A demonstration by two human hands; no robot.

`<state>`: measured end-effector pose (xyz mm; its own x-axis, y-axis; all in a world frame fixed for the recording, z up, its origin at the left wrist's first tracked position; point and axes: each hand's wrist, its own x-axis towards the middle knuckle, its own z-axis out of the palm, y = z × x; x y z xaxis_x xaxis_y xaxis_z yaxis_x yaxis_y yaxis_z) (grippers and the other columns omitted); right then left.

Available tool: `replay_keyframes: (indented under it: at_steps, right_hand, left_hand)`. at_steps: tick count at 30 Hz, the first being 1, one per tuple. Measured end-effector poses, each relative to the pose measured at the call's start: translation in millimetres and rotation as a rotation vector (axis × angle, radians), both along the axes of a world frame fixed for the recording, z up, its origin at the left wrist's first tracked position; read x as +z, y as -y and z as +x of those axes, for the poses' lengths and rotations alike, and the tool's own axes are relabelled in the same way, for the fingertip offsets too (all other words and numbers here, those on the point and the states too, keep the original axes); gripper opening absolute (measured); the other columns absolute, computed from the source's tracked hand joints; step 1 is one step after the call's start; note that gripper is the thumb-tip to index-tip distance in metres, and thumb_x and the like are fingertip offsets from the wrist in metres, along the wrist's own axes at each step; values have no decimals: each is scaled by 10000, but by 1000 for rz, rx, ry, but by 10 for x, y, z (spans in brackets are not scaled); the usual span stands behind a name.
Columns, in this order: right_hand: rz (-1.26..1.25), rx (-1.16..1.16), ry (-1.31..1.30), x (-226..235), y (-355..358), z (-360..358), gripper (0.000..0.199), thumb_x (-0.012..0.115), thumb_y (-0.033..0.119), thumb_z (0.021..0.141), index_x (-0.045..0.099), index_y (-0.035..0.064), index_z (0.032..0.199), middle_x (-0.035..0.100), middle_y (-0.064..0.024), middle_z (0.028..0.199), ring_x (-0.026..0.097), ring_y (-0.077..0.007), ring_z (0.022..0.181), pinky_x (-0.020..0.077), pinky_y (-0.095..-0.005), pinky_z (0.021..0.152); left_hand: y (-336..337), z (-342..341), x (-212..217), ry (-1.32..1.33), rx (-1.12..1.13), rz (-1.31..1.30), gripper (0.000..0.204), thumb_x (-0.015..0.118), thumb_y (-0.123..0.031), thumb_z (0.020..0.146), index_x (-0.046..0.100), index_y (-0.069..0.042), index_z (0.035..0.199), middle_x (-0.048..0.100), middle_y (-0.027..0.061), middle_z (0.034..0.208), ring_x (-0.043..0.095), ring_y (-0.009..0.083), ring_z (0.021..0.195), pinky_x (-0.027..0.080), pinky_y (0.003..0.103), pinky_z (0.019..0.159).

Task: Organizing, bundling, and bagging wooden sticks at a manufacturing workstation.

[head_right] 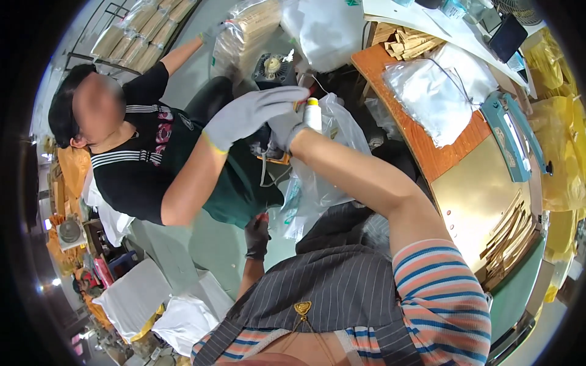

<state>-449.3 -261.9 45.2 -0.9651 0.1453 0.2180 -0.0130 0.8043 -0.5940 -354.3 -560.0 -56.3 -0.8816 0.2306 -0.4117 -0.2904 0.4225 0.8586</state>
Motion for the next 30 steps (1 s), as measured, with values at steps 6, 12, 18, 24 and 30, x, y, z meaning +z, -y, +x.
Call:
replay_keyframes:
  at_steps: [6,12,18,24,30]
  right_hand:
    - [-376,-163,289,-2,-96,-288,307,680,191,646,677,62,925,653,-144,852,624,-291,779,474,-363,716]
    - [119,44,644,-52,-175,-553,349,524,140,785,580,80,1124,600,-140,1096,565,-276,1037,414,-417,898]
    - [-21,-80,396,-354,-190,-697,378,526,265,809,560,115,1154,561,-143,1160,542,-273,1074,411,-373,902]
    - [94,-6,443,-976,7,-898,273,567,161,784,604,116,1051,592,-89,1092,542,-255,1059,419,-335,876]
    - [34,-313,222,-1387,210,-1148,371,576,192,786,570,96,1144,558,-113,1182,500,-263,1137,350,-390,964]
  left_hand:
    - [21,28,-106,-62,-29,-79,179,603,-177,855,645,-11,906,562,5,659,483,74,577,375,242,521]
    - [-203,15,-20,231,-12,-169,240,612,-247,852,652,-23,926,519,3,569,449,74,449,346,256,414]
    - [-431,-167,15,148,-39,-177,228,590,-217,868,638,-11,953,529,-9,594,439,54,452,334,226,414]
    - [-537,-188,80,152,-5,-192,238,587,-213,867,631,-5,972,546,1,625,430,54,447,328,224,414]
    - [-491,-190,39,239,2,-226,235,585,-202,864,630,-1,976,549,9,627,419,56,441,333,229,416]
